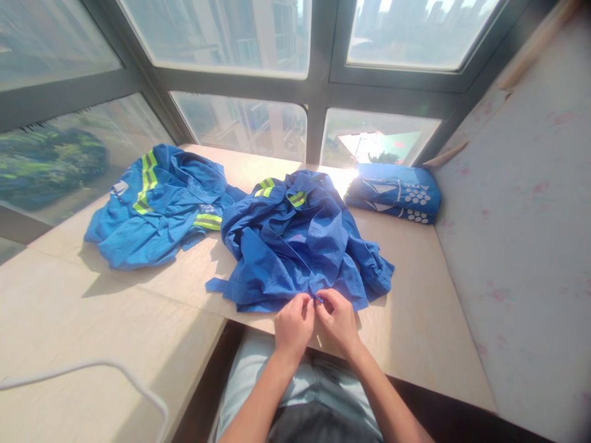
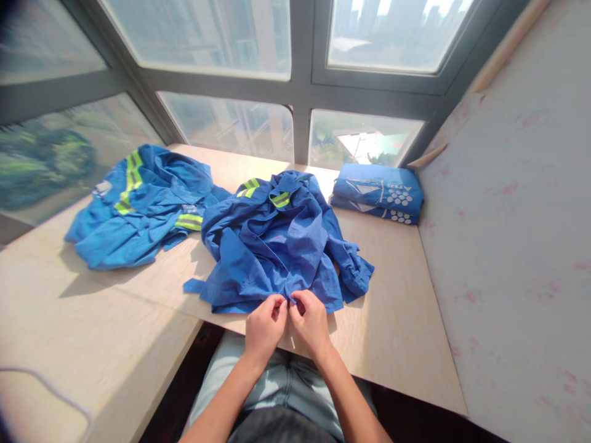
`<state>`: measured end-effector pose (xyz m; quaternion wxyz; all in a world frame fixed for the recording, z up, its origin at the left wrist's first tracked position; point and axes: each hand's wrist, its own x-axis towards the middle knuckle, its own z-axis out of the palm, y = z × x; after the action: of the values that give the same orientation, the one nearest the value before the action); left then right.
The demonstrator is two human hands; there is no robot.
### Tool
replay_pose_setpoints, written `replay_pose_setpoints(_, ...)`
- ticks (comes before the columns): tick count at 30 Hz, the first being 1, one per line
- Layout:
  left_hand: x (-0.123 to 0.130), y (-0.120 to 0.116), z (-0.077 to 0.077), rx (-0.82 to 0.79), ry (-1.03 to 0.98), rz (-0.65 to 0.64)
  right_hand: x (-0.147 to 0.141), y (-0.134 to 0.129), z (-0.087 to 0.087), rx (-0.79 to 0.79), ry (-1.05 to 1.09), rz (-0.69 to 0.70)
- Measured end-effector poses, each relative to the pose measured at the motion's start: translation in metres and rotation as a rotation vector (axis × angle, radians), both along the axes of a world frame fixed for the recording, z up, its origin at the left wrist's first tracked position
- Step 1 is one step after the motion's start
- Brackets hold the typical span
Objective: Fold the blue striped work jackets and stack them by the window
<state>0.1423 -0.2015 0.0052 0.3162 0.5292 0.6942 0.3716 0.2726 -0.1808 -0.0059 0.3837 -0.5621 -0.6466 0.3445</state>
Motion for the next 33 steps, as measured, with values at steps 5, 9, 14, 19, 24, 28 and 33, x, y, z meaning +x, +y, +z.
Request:
replay_pose_setpoints(5,0.000,0.001,-0.001,0.062,0.014,0.005,-0.001,-0.002,0.004,0.015,-0.058,-0.002)
replay_pose_setpoints(9,0.000,0.001,-0.001,0.044,0.132,-0.029,-0.002,-0.006,0.003,0.043,-0.120,0.016)
replay_pose_setpoints(14,-0.001,0.002,-0.002,-0.023,0.029,-0.006,-0.005,-0.013,-0.002,0.120,-0.187,0.015)
replay_pose_setpoints(19,-0.003,0.008,-0.011,-0.075,-0.387,0.092,-0.008,-0.021,-0.001,0.138,-0.110,0.085)
replay_pose_setpoints(24,-0.002,0.008,-0.019,-0.156,-0.722,0.167,-0.012,-0.025,0.002,0.140,0.007,0.147)
replay_pose_setpoints(28,-0.002,0.005,-0.014,-0.219,-0.969,0.228,-0.013,-0.024,0.004,0.113,0.069,0.126)
replay_pose_setpoints(33,0.000,0.006,-0.002,-0.183,-1.035,0.176,-0.013,-0.022,0.006,0.087,0.095,0.153)
